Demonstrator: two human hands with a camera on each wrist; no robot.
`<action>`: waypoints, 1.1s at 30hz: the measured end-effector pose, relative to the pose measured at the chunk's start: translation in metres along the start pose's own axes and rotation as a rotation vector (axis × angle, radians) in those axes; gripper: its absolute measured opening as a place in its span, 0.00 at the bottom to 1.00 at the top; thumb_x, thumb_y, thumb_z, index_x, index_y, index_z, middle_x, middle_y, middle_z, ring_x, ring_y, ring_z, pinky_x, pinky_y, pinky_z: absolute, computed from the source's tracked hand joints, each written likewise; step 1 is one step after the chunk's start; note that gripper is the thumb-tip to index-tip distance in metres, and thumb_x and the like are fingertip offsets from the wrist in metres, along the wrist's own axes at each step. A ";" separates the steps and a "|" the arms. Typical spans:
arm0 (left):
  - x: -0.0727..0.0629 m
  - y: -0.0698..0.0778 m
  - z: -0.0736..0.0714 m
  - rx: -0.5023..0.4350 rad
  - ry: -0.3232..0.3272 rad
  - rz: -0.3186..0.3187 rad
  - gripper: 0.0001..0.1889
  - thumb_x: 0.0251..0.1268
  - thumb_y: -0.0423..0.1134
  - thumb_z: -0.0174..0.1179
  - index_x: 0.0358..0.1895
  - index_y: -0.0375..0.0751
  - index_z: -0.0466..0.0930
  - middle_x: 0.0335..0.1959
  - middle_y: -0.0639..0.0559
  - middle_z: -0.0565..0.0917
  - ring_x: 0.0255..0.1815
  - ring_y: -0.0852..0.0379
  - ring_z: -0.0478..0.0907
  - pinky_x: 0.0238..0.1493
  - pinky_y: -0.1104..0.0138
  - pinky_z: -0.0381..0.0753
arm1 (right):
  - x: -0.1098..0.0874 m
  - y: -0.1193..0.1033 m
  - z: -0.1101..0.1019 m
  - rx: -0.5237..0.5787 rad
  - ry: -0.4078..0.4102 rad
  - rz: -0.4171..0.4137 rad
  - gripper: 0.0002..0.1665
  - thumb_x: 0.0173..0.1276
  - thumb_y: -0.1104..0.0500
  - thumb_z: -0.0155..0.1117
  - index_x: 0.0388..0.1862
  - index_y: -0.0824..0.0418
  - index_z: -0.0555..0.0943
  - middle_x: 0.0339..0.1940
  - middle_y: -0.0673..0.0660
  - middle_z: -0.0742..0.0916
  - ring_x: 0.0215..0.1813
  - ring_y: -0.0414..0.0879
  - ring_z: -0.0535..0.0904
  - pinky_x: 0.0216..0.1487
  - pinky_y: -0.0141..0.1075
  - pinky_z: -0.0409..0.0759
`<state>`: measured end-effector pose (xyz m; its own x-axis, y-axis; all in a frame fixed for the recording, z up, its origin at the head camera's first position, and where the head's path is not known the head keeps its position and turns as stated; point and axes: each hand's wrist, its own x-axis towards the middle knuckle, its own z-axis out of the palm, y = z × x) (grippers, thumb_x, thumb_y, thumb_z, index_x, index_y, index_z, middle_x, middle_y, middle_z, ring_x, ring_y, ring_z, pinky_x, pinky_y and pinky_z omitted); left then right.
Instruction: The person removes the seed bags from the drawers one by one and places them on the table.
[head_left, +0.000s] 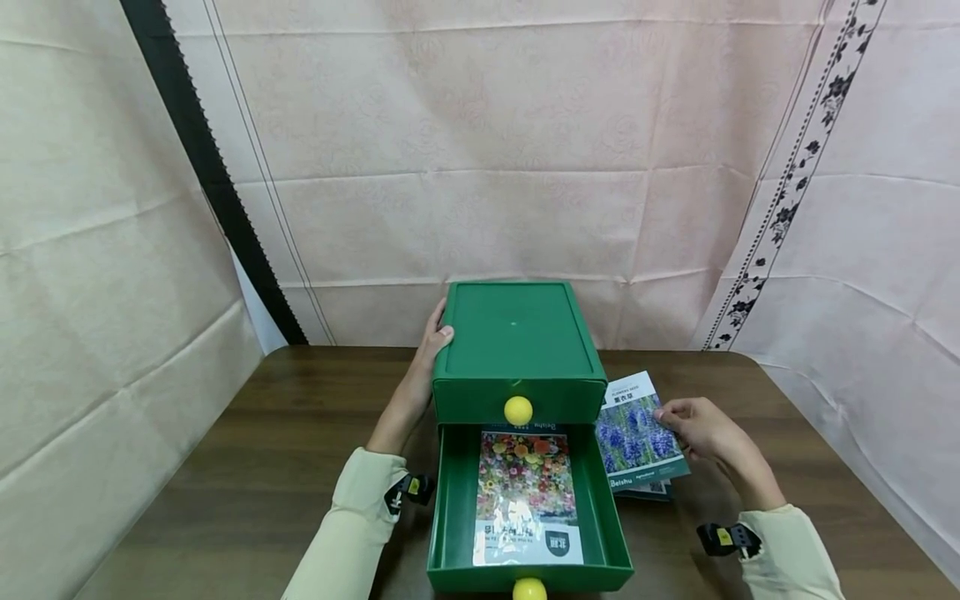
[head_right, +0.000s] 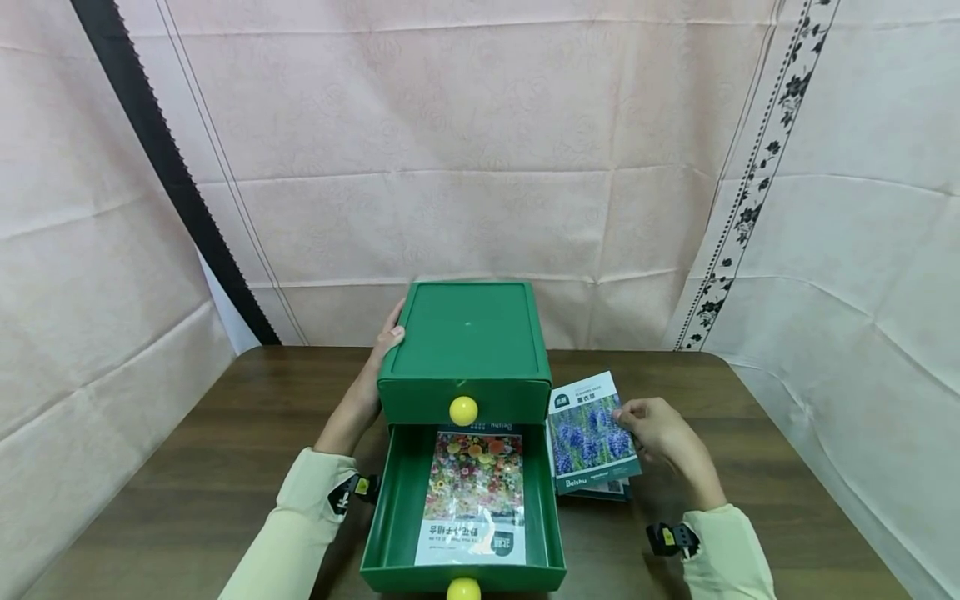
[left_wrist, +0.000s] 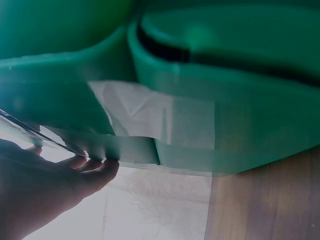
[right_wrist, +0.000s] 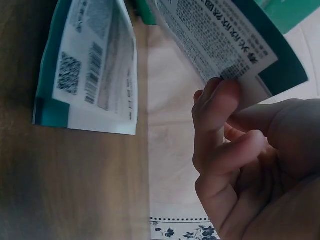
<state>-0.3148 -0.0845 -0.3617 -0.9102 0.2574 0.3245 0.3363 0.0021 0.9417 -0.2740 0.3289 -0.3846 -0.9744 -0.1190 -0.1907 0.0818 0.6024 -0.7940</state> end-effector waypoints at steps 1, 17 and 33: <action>0.000 0.000 0.000 0.001 0.000 0.002 0.41 0.77 0.61 0.38 0.88 0.60 0.35 0.88 0.47 0.41 0.86 0.38 0.40 0.77 0.28 0.42 | 0.001 0.001 0.001 0.001 0.002 0.006 0.17 0.87 0.60 0.49 0.43 0.67 0.82 0.17 0.49 0.69 0.20 0.41 0.64 0.22 0.34 0.68; 0.001 -0.003 0.000 -0.002 -0.005 0.014 0.41 0.77 0.60 0.36 0.88 0.58 0.34 0.88 0.47 0.40 0.86 0.38 0.41 0.76 0.28 0.43 | 0.010 0.028 0.014 -0.268 0.117 -0.007 0.20 0.82 0.53 0.59 0.28 0.59 0.83 0.13 0.50 0.76 0.17 0.44 0.70 0.22 0.40 0.71; -0.002 -0.004 0.000 0.001 0.004 0.013 0.40 0.77 0.61 0.37 0.88 0.61 0.35 0.88 0.47 0.39 0.86 0.37 0.39 0.76 0.28 0.42 | 0.009 0.029 0.023 -0.291 0.132 0.101 0.20 0.81 0.53 0.61 0.29 0.62 0.80 0.20 0.55 0.81 0.21 0.46 0.78 0.25 0.39 0.82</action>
<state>-0.3141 -0.0853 -0.3663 -0.9069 0.2532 0.3369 0.3481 -0.0004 0.9374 -0.2755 0.3271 -0.4231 -0.9847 0.0447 -0.1686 0.1348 0.8085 -0.5728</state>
